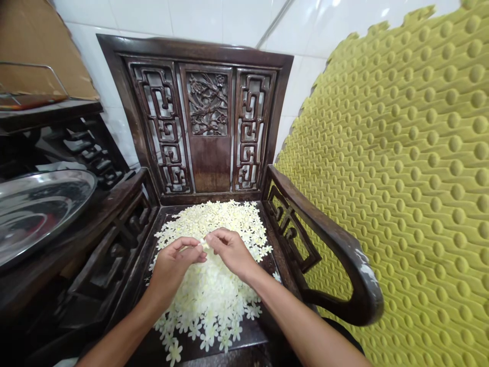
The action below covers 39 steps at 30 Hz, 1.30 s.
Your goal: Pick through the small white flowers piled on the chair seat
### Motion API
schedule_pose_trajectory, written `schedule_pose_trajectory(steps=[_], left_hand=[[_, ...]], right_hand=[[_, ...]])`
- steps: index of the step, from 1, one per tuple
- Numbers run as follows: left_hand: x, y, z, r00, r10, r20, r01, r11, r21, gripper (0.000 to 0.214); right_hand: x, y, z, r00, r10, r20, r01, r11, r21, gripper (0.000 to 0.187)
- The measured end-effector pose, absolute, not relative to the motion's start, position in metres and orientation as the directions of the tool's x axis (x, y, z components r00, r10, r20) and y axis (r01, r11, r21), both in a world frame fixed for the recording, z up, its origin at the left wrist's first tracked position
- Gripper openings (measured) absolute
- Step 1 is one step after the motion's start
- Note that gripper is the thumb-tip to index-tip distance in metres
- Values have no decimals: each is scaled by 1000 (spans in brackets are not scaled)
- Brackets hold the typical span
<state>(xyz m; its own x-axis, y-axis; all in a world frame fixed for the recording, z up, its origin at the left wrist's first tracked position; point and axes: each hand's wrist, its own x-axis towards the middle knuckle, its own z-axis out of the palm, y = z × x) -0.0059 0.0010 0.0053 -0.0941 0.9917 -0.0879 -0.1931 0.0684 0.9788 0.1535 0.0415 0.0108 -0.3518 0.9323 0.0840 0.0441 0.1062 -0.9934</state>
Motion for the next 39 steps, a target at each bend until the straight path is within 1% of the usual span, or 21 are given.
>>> schedule_pose_trajectory(steps=[2,3,4,6,9,12,14,16,20,24,26,29,31,33,35,37,39], left_hand=[[-6,3,4,-106,994,-37,-180,18,983,18],[-5,3,3,-114,993,-11,-176,-9,984,17],[-5,3,3,-120,993,10,-173,-30,984,17],[-5,3,3,-133,991,14,-172,-37,984,17],[-4,2,6,-106,993,-48,-205,26,978,19],[-5,0,7,-26,995,-93,-266,83,960,20],[-4,-1,7,6,995,-103,-292,100,951,20],[-3,-2,7,20,994,-107,-304,108,946,20],[-2,-3,7,49,992,-116,-296,126,947,21],[-3,-2,4,1,992,-124,-320,118,940,22],[-4,-1,2,-29,989,-145,-348,126,929,24],[-5,1,1,-44,982,-183,-398,151,905,27],[-4,1,1,-43,983,-180,-400,148,904,29],[-4,2,1,-41,988,-150,-365,125,923,34],[-5,3,0,-50,993,-103,-301,83,950,36],[-7,5,-2,-74,995,-68,-219,50,974,30],[-9,7,-3,-94,994,-51,-147,36,988,24]], right_hand=[[154,41,12,-391,921,7,-47,-13,-999,30],[153,41,12,-416,909,-24,-92,-69,-993,29],[153,40,11,-441,897,-44,-128,-111,-985,30],[152,39,9,-462,885,-51,-171,-146,-974,33],[152,39,7,-445,896,-10,-158,-90,-983,33],[153,38,8,-398,914,76,-22,73,-997,31],[154,37,7,-369,920,134,76,174,-982,32],[155,37,6,-350,922,165,138,225,-965,33],[153,37,2,-315,936,158,179,222,-958,43],[152,38,4,-285,945,162,94,196,-976,49],[151,39,6,-269,952,146,29,159,-987,44],[149,39,6,-276,956,103,-56,91,-994,30],[148,39,4,-286,953,102,-80,82,-993,27],[149,39,2,-290,950,116,-40,109,-993,22],[151,38,2,-294,946,136,50,158,-986,21],[152,37,5,-306,936,172,141,224,-964,20],[153,35,8,-310,929,203,196,271,-942,19]])
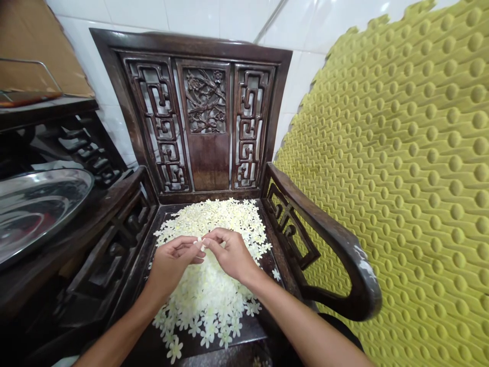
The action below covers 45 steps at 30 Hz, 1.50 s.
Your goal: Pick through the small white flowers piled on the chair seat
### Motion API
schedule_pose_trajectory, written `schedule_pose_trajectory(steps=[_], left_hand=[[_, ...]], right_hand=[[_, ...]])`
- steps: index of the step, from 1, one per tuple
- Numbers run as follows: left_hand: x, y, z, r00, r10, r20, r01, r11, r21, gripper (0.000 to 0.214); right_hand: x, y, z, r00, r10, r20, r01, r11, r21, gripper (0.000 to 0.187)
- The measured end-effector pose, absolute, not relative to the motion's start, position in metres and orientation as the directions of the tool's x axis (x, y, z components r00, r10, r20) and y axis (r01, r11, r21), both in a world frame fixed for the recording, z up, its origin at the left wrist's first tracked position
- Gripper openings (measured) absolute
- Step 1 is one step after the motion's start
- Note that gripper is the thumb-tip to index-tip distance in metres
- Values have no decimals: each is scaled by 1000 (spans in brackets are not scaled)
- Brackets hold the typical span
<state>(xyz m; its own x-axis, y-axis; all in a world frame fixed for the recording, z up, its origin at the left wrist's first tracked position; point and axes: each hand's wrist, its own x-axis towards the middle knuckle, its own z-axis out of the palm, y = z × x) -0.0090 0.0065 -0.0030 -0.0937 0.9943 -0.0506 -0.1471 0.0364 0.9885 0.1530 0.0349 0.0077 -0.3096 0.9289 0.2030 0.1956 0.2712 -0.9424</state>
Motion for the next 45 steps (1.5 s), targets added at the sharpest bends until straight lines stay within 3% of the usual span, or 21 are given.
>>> schedule_pose_trajectory(steps=[4,9,14,18,21,25,31,35,39,42,45], left_hand=[[-11,8,-3,-128,991,-31,-123,15,992,23],[-9,7,-2,-147,988,49,-146,-71,987,16],[-11,4,-3,-234,943,237,81,-224,971,8],[-8,1,-3,-213,944,252,73,-242,968,7],[-6,0,-2,-175,964,199,21,-198,980,6],[-4,1,0,-124,991,48,-117,-62,991,13],[-1,-3,-1,-94,989,-117,-243,91,966,20],[-2,-2,-3,-108,992,-61,-205,38,978,18],[-5,1,-4,-158,987,-28,-166,1,986,19],[-6,3,-5,-177,984,-9,-156,-19,988,21],[-5,5,-4,-181,983,6,-143,-32,989,23]], right_hand=[[152,34,11,-291,936,197,134,244,-961,25],[149,36,8,-313,950,-7,-145,-55,-988,29],[145,33,8,-401,908,-123,-216,-224,-951,35],[144,30,11,-386,919,-80,-135,-142,-981,36],[145,28,11,-366,929,58,-2,62,-998,26],[147,26,9,-308,927,216,240,295,-925,23],[147,26,2,-282,920,272,361,364,-859,33],[146,29,-3,-245,943,223,314,295,-902,43],[145,32,0,-257,956,144,106,176,-979,49],[145,33,5,-316,943,102,13,112,-994,44],[145,34,6,-341,931,131,16,145,-989,33]])
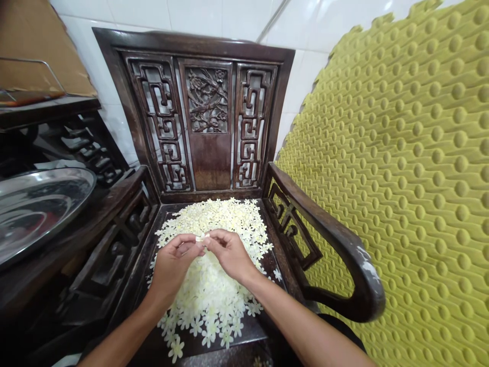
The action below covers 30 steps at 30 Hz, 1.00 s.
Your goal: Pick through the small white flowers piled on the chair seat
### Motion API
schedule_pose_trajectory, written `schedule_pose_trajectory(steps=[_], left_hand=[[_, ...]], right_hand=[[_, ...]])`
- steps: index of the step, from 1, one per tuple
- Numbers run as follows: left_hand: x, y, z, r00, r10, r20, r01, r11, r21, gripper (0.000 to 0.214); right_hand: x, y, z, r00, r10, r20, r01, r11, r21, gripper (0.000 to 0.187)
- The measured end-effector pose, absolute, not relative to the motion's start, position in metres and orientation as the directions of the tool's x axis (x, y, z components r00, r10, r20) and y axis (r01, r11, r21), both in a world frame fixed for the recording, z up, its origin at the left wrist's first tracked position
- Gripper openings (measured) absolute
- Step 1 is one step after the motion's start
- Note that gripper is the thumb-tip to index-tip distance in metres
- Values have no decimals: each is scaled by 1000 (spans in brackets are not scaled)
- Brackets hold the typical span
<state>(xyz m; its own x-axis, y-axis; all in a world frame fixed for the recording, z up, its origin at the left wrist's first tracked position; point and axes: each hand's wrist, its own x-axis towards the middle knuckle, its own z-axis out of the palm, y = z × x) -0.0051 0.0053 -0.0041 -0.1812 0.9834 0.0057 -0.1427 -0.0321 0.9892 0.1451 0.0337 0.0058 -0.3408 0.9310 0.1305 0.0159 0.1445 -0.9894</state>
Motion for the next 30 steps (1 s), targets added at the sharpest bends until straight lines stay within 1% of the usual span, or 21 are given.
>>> schedule_pose_trajectory(steps=[3,5,8,12,15,19,21,22,24,26,27,28,30], left_hand=[[-6,7,-4,-177,983,45,-116,-67,991,24],[-8,8,-4,-147,986,74,-91,-88,992,18],[-10,8,-5,-119,990,80,-66,-88,994,13],[-10,7,-7,-100,992,80,-54,-86,995,13],[-9,6,-7,-99,992,83,-52,-88,995,14],[-10,7,-6,-74,993,96,-19,-98,995,15],[-11,6,-6,-66,993,96,-13,-97,995,14],[-12,5,-6,-67,993,100,-6,-100,995,14],[-14,4,-6,-74,988,139,51,-135,990,14],[-16,2,-5,-73,970,230,155,-217,964,12],[-17,1,-4,-72,953,295,216,-274,937,11],[-17,0,-3,-69,927,369,278,-337,899,10],[-18,0,0,-57,865,499,380,-444,812,11]], right_hand=[[147,34,4,-301,925,233,157,289,-944,22],[150,34,4,-281,914,291,229,358,-905,15],[152,33,8,-267,898,350,264,417,-870,9],[153,31,13,-285,839,463,341,540,-769,8],[153,29,15,-314,824,471,377,564,-735,10],[153,29,17,-347,830,437,366,549,-752,13],[154,31,18,-344,850,400,298,502,-812,20],[154,32,18,-337,871,357,245,448,-860,25],[154,35,16,-337,915,223,121,276,-953,30],[153,37,14,-354,932,84,8,93,-996,27],[153,38,13,-366,930,40,-34,29,-999,26],[152,38,13,-377,926,14,-62,-10,-998,26],[150,37,13,-396,918,2,-89,-36,-995,26]])
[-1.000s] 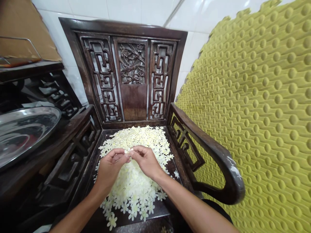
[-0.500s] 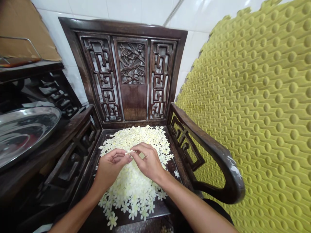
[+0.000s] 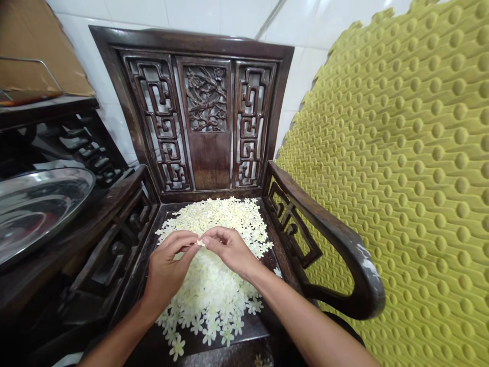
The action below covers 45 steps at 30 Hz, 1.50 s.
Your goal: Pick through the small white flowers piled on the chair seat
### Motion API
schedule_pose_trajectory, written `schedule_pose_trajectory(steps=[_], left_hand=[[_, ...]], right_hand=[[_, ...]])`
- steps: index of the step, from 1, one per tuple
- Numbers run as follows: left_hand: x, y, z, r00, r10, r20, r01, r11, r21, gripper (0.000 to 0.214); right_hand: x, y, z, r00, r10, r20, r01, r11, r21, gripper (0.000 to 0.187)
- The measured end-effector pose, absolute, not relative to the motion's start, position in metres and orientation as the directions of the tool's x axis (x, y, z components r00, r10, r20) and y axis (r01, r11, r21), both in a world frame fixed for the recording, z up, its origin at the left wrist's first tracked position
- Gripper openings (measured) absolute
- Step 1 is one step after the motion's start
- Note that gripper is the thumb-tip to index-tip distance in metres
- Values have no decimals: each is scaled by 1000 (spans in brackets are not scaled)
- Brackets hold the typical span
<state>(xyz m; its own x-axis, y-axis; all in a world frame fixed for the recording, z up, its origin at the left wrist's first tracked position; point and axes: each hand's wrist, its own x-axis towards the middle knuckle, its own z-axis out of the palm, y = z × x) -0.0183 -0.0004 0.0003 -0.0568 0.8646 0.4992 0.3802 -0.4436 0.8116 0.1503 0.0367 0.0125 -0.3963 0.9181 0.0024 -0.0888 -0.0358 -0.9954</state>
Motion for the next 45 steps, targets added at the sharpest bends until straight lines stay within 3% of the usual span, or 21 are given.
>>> schedule_pose_trajectory(steps=[3,6,13,18,23,30,34,39,45], left_hand=[[-18,-1,2,-21,803,596,447,-525,724,14],[-16,-1,1,-26,795,607,421,-542,728,16],[-13,1,2,-38,951,308,98,-303,948,6],[-10,3,4,33,994,102,-59,-100,993,9],[-6,0,6,31,999,24,-111,-21,994,11],[-8,6,2,-127,989,-77,-208,50,977,21],[-8,8,-1,-139,990,-35,-210,5,978,22],[-8,6,1,-79,996,47,-65,-52,997,24],[-11,7,-3,-105,994,38,-49,-44,998,16]], right_hand=[[149,35,13,-449,894,-3,-114,-60,-992,29],[148,34,12,-470,883,-15,-132,-87,-987,33],[152,35,10,-425,902,79,-53,62,-997,39],[155,31,16,-387,904,180,137,250,-958,41],[154,30,10,-367,904,218,238,317,-918,43],[153,38,8,-319,926,205,79,241,-967,40],[153,40,5,-327,926,189,19,206,-978,27],[155,39,8,-311,928,204,114,250,-961,21],[152,33,14,-307,918,250,172,312,-935,17]])
